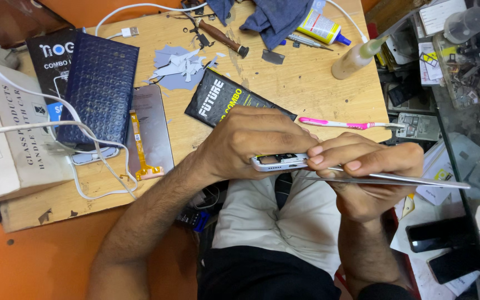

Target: The person cleans the back of a disassembled smartphone with a cloth, then uses a toothbrush and tweezers to clean the edges and ports. They apply adhesive around the camera module area and continue cleaning the device's interior.

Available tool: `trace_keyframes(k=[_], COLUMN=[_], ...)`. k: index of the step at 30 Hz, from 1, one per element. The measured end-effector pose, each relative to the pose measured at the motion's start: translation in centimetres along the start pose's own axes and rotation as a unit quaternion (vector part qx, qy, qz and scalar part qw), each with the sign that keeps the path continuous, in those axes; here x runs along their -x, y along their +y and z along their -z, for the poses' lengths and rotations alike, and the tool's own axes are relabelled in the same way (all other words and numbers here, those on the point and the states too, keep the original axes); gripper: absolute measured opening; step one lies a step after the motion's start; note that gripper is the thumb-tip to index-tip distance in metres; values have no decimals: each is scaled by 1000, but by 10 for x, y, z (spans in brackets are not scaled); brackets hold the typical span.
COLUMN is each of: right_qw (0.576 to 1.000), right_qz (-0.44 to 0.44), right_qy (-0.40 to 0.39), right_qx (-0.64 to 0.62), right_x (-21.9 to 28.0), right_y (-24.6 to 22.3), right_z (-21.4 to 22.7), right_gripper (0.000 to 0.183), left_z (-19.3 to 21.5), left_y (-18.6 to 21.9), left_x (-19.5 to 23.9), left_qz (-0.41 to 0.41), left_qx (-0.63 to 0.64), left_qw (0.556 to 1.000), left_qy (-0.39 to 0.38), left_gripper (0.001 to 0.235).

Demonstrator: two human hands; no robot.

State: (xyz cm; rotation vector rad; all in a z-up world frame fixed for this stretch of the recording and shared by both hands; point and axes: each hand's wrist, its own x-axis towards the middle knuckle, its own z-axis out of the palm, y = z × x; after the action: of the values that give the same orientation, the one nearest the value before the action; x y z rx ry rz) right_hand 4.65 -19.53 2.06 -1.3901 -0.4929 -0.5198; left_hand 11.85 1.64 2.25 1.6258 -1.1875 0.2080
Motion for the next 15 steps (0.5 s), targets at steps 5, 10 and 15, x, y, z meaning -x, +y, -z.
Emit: trace_keyframes(k=[5, 10, 15], right_qw=[998, 989, 968], right_qz=[-29, -19, -31], right_qy=[-22, -63, -94], right_qx=[47, 133, 229], right_x=[-4, -16, -30], right_y=[-26, -43, -63], right_z=[-2, -8, -19], right_gripper=[34, 32, 32], left_z=[-1, 1, 1], left_y=[1, 1, 1], left_x=[0, -1, -2], left_qz=[5, 10, 5], left_qx=[-10, -12, -13], left_qw=[1000, 1000, 1000], left_qy=[0, -8, -8], left_gripper=[25, 25, 27])
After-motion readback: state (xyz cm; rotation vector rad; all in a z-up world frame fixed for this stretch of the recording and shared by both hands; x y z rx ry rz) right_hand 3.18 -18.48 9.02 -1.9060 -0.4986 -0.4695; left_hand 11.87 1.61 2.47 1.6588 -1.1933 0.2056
